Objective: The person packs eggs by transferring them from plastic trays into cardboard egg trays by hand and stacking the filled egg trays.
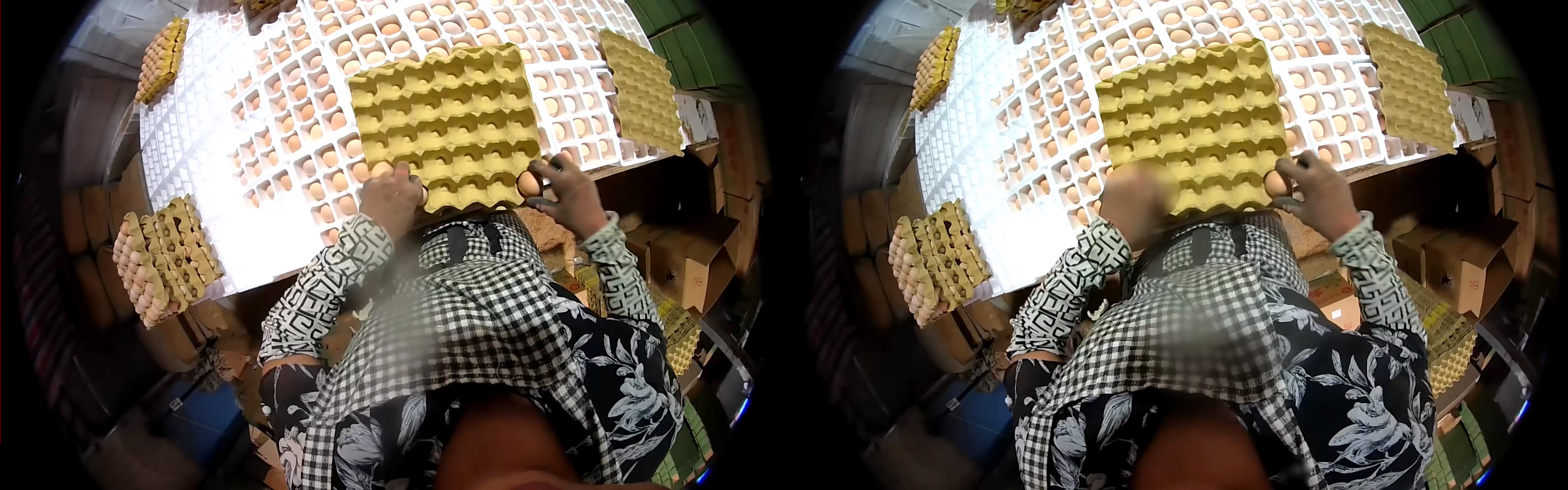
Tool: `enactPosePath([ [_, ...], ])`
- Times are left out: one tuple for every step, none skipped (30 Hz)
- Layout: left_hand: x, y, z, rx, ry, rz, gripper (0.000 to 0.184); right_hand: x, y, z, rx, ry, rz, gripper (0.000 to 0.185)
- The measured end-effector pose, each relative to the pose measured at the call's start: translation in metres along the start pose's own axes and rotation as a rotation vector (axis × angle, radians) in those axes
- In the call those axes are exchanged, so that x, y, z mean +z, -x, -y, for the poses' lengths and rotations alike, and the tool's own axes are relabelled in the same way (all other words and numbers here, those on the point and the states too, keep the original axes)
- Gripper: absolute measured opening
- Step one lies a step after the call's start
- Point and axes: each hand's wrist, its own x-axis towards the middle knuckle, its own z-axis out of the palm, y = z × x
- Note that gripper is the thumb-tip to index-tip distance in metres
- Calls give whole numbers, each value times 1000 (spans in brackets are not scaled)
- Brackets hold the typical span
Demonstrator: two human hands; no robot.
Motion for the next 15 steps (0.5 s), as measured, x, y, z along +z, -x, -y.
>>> enactPosePath([
  [-11, 0, 2, 11, 17, 40, 27, 17, -1, -4, -135, 67, -178, 60],
  [-19, 2, 7, 13, 32, 79, 28, 28, -5, -9, -121, 72, -98, 61],
  [-23, 9, 17, -20, 164, 2, 34, 22, -5, -8, -101, -46, -105, 60],
  [-21, 14, 33, -41, 520, -85, 43, 16, -1, -10, -81, -167, -104, 59],
  [-24, 28, 52, -189, 1080, 17, 48, 15, -1, -22, -82, -448, -129, 56],
  [-38, 39, 68, -334, 1636, 123, 54, 27, 4, -37, -20, -967, -192, 63],
  [-31, 47, 83, -266, 1889, 13, 60, 4, 8, -23, 74, -1189, -169, 68],
  [-31, 51, 89, -232, 1969, -142, 63, -22, 11, -9, 178, -1405, -143, 73],
  [-26, 48, 98, -248, 1882, -174, 63, -26, 6, 1, 90, -1501, -162, 76],
  [-15, 42, 107, -268, 1801, -207, 63, -30, 0, 12, 1, -1590, -174, 78],
  [-3, 34, 114, -205, 1597, -168, 60, -33, -5, 29, 63, -1504, -142, 75],
  [10, 17, 122, 126, 884, -341, 53, -32, -20, 34, -132, -1483, 26, 68],
  [-9, 12, 106, 90, 539, -133, 45, -34, -29, 63, -189, -1375, 117, 64],
  [-27, 6, 90, 51, 193, 69, 37, -35, -39, 92, -246, -1263, 207, 59],
  [-24, -2, 88, 49, 144, 112, 34, -14, -45, 100, -364, -1270, 215, 54],
])
